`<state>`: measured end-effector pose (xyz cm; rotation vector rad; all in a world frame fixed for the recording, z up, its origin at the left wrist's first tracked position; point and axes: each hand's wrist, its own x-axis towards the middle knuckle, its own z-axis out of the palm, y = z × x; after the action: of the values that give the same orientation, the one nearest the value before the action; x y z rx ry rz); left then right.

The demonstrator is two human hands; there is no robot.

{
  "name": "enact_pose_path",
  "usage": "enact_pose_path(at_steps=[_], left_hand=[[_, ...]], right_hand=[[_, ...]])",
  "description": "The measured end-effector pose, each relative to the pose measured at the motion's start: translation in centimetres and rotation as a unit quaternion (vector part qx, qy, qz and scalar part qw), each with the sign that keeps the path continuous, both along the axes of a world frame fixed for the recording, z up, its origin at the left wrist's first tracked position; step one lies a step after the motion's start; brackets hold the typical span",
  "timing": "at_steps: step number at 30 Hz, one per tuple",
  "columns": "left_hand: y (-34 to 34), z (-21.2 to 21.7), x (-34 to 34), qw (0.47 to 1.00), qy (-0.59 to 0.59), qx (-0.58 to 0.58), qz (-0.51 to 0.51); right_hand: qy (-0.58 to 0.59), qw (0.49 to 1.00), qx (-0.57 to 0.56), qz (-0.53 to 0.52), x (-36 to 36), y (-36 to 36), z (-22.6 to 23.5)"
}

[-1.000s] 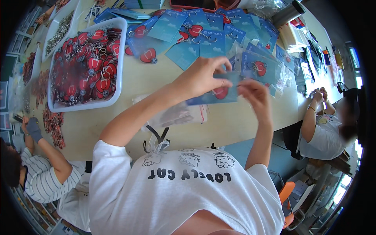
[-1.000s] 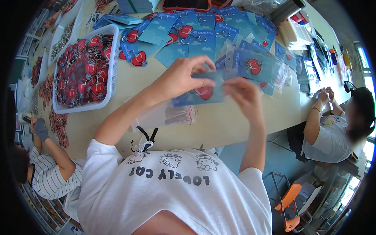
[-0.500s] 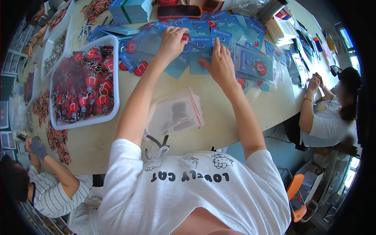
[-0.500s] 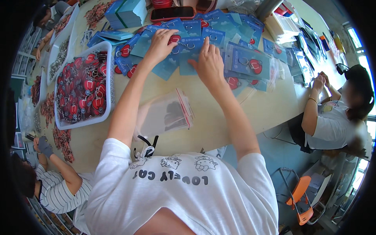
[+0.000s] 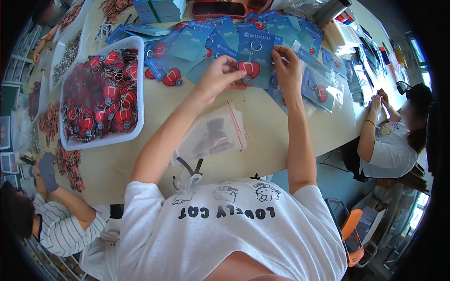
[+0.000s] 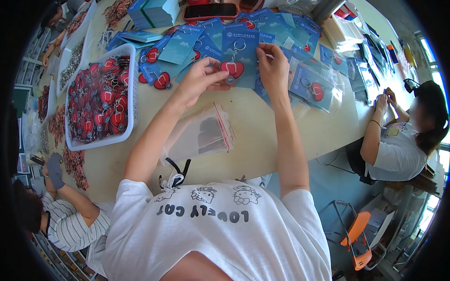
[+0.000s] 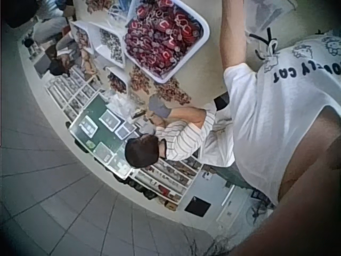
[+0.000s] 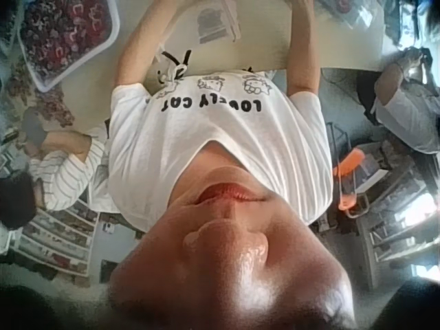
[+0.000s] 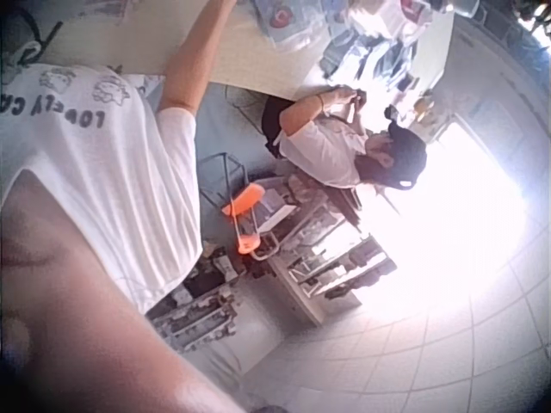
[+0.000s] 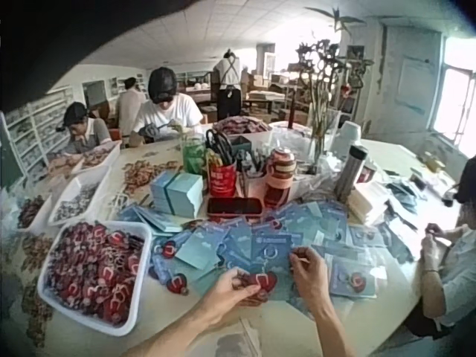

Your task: The person repeatedly picks up heart-shaped keychains attached to blue cards and places them into clear plastic zip-lock bags. The person handles the items one at a time, opening the bags and inserting the keychains before stacking the packaged items on the table.

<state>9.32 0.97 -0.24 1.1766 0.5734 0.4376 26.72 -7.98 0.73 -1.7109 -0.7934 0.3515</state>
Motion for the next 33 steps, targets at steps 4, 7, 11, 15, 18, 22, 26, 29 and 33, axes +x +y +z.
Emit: enact_pose_path(at_steps=[4, 7, 11, 15, 18, 22, 26, 29, 33], left_hand=[[-1.4, 2.0, -1.1, 0.956, 0.159, 0.247, -0.011], [-2.1, 2.5, -1.6, 0.902, 0.210, 0.372, 0.059], [-1.9, 1.5, -1.9, 0.984, 0.003, 0.172, 0.043], [-2.4, 2.4, -2.2, 0.993, -0.100, 0.040, 0.056], [-2.9, 2.2, -2.3, 0.990, -0.102, 0.035, 0.085], [-4.0, 1.9, -2.2, 0.985, -0.119, 0.030, 0.117], [-4.4, 2.6, -2.3, 0.982, -0.131, 0.060, 0.124], [-4.9, 1.8, -2.4, 0.975, -0.118, 0.125, 0.142], [-5.5, 1.3, -2.3, 0.963, -0.139, 0.168, 0.160]], right_hand=[[0.014, 0.999, 0.033, 0.031, -1.5, -0.8, 1.1], [0.051, 0.995, 0.068, 0.055, -2.3, -1.6, 1.7], [0.179, 0.972, 0.123, 0.093, -4.1, -2.2, 2.3], [0.268, 0.944, 0.147, 0.126, -7.3, -4.1, 1.0], [0.238, 0.954, 0.112, 0.143, -9.3, -4.8, 0.4], [-0.184, 0.980, 0.071, 0.016, -8.9, -4.1, 0.7], [-0.131, 0.989, 0.061, 0.035, -8.9, -3.8, 0.6], [-0.165, 0.982, 0.085, 0.024, -9.8, -3.4, 0.9], [-0.091, 0.987, 0.134, 0.016, -10.2, -2.6, 1.2]])
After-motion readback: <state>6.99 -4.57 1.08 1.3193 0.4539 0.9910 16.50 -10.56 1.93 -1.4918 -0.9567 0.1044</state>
